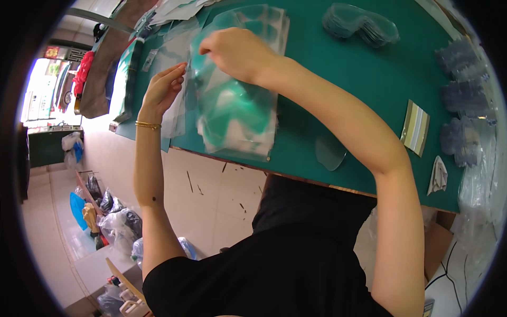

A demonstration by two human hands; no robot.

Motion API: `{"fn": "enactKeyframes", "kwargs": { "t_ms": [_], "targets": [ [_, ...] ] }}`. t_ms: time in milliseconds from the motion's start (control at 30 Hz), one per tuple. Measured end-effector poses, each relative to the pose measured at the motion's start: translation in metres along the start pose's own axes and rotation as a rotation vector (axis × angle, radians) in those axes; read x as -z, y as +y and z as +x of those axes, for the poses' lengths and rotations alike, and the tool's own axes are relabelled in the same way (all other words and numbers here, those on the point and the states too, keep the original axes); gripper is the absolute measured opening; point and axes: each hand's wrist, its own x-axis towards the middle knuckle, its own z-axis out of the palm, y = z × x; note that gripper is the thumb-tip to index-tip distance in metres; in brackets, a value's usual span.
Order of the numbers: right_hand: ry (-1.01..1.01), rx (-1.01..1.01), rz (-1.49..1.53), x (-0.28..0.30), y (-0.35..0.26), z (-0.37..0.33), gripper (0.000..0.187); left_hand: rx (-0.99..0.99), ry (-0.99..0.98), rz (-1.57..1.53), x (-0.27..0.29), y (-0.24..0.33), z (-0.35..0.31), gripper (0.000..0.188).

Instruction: Cleaning, inspecting, and packaging plastic protective lenses at a factory workstation.

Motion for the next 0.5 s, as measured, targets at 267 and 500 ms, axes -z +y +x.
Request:
{"fn": "enactKeyframes", "kwargs": {
  "t_ms": [267, 500],
  "targets": [
    [-0.056, -0.168, -0.074, -0.040, 0.035, 0.036, 0.026, -0.065, 0.084, 0.053, -0.024, 0.004, 0.006, 0.063],
    [-0.044, -0.085, -0.182, -0.062, 0.027, 0.005, 0.055, -0.028, 0.132, -0.035, -0.012, -0.006, 0.024, 0.053]
  ]
}}
